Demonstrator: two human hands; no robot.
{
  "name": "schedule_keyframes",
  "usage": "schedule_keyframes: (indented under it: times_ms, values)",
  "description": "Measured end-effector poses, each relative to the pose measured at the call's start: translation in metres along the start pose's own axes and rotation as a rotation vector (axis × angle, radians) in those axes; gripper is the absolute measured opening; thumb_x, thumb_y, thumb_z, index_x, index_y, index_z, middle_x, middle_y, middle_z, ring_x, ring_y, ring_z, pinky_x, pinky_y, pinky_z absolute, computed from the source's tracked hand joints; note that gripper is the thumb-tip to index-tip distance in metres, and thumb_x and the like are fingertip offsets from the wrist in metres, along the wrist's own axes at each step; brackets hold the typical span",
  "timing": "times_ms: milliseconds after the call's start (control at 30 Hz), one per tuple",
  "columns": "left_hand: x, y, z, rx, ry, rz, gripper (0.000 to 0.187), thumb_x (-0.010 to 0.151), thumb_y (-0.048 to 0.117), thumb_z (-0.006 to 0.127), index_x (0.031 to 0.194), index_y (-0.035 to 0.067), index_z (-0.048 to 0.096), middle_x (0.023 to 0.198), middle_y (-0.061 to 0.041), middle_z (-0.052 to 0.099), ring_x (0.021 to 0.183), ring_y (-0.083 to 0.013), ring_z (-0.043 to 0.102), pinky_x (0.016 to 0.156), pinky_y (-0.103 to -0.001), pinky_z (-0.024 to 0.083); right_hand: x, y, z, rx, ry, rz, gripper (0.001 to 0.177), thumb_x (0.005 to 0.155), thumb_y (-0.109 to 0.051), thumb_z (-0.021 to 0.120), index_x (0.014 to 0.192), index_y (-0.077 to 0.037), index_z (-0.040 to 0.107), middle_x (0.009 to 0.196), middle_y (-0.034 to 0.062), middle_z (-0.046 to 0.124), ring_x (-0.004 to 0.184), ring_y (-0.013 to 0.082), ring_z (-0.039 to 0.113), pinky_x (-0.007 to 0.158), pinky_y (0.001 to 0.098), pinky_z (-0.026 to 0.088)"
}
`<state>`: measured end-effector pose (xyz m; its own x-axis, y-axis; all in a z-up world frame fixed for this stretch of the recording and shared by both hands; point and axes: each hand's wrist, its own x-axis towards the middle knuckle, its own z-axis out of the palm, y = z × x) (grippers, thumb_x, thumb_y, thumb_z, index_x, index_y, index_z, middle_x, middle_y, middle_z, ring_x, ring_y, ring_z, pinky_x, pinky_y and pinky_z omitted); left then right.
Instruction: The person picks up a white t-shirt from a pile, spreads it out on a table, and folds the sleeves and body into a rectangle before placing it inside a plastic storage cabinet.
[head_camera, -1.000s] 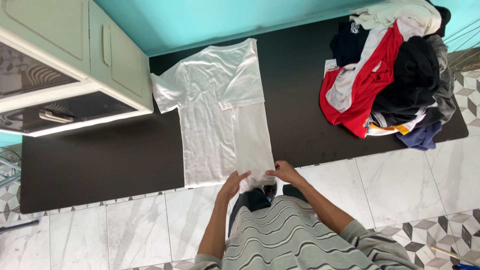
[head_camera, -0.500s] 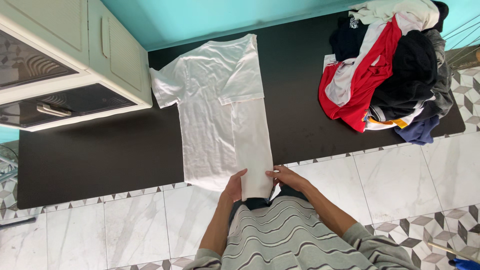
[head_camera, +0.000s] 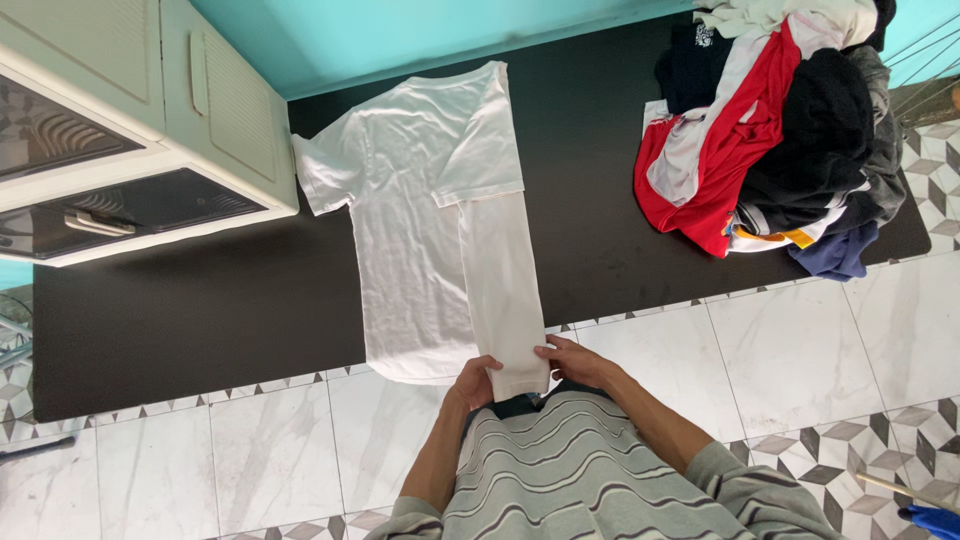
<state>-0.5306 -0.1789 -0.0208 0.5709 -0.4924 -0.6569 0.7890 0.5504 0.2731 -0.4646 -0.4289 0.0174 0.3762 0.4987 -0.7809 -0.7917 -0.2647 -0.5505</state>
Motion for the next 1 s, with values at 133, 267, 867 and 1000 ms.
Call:
schedule_keyframes:
  times_ms: [133,267,867,1000]
  values:
    - [0.003,-0.007,-0.011,0.114,0.094,-0.062,0.081,0.075,0.024,0.069,0.147,-0.003,0.042,0.137,-0.023,0.058,0.126,-0.0383,0.059,0.11,-0.053,0.047,0.027,0.029,-0.013,-0.079,0.026,0.034,0.047,0.099,-0.047,0.069,0.114,-0.002,0.071,0.086,0.0056,0.057,0.069,0.0168,0.041,0.062,0.0326,0.039]
    - [-0.003,-0.005,-0.033,0.571,0.379,-0.145,0.073,0.083,0.045,0.073,0.139,0.001,0.056,0.134,-0.018,0.066,0.124,-0.0318,0.064,0.103,-0.047,0.056,0.035,0.043,-0.027,-0.407,0.141,-0.004,0.047,0.098,-0.05,0.061,0.1,-0.005,0.073,0.074,0.0057,0.059,0.066,0.0168,0.05,0.061,0.031,0.043]
    - [-0.014,0.065,0.041,1.638,0.829,0.745,0.036,0.092,0.029,0.068,0.123,0.01,0.063,0.13,-0.016,0.06,0.121,-0.0395,0.054,0.099,-0.052,0.045,0.016,-0.059,-0.034,-0.465,0.339,-0.345,0.033,0.099,-0.032,0.06,0.103,0.0,0.068,0.088,0.0088,0.073,0.075,0.0199,0.068,0.062,0.0355,0.056]
    - [0.005,0.073,0.043,1.881,0.858,0.712,0.067,0.089,0.037,0.07,0.149,0.015,0.047,0.154,-0.025,0.033,0.14,-0.0519,0.029,0.112,-0.062,0.03,0.033,-0.075,-0.021,-0.615,0.48,-0.507,0.03,0.095,-0.026,0.065,0.114,-0.003,0.067,0.111,0.0147,0.069,0.098,0.0285,0.067,0.087,0.0426,0.055]
